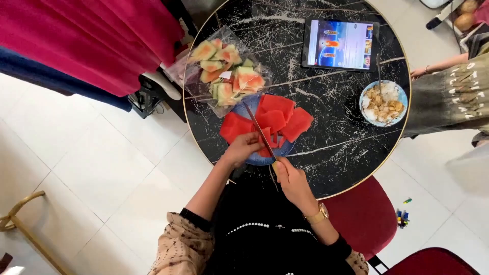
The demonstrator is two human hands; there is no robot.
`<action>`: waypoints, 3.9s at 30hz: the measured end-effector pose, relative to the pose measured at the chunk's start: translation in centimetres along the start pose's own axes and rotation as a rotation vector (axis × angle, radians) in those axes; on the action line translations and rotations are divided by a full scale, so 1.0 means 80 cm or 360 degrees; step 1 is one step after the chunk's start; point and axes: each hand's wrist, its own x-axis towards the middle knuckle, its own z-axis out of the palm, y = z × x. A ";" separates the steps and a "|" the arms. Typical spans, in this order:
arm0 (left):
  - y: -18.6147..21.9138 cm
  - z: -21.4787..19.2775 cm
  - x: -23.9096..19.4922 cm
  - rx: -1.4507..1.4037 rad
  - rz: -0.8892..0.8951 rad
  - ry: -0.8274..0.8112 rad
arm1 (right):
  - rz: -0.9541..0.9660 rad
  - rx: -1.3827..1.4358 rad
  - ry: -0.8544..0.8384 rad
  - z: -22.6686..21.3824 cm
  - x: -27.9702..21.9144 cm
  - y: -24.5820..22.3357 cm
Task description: A person is slicing watermelon on a round table and placing the pieces into a clear plastic container while a child watches.
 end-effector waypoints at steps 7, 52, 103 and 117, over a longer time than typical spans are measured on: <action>0.030 0.004 -0.012 -0.0053 -0.0035 0.0042 | 0.0090 0.0330 -0.0137 -0.017 0.015 -0.020; 0.117 -0.068 -0.062 0.1140 0.0171 0.0585 | 0.0355 0.0400 0.0147 -0.024 -0.050 0.037; 0.119 -0.107 -0.027 0.0926 -0.0535 0.0021 | 0.0767 0.0157 -0.0007 0.102 -0.015 -0.117; 0.123 -0.106 -0.028 0.1017 -0.0527 -0.0004 | 0.0796 0.0217 -0.0112 0.108 0.030 -0.110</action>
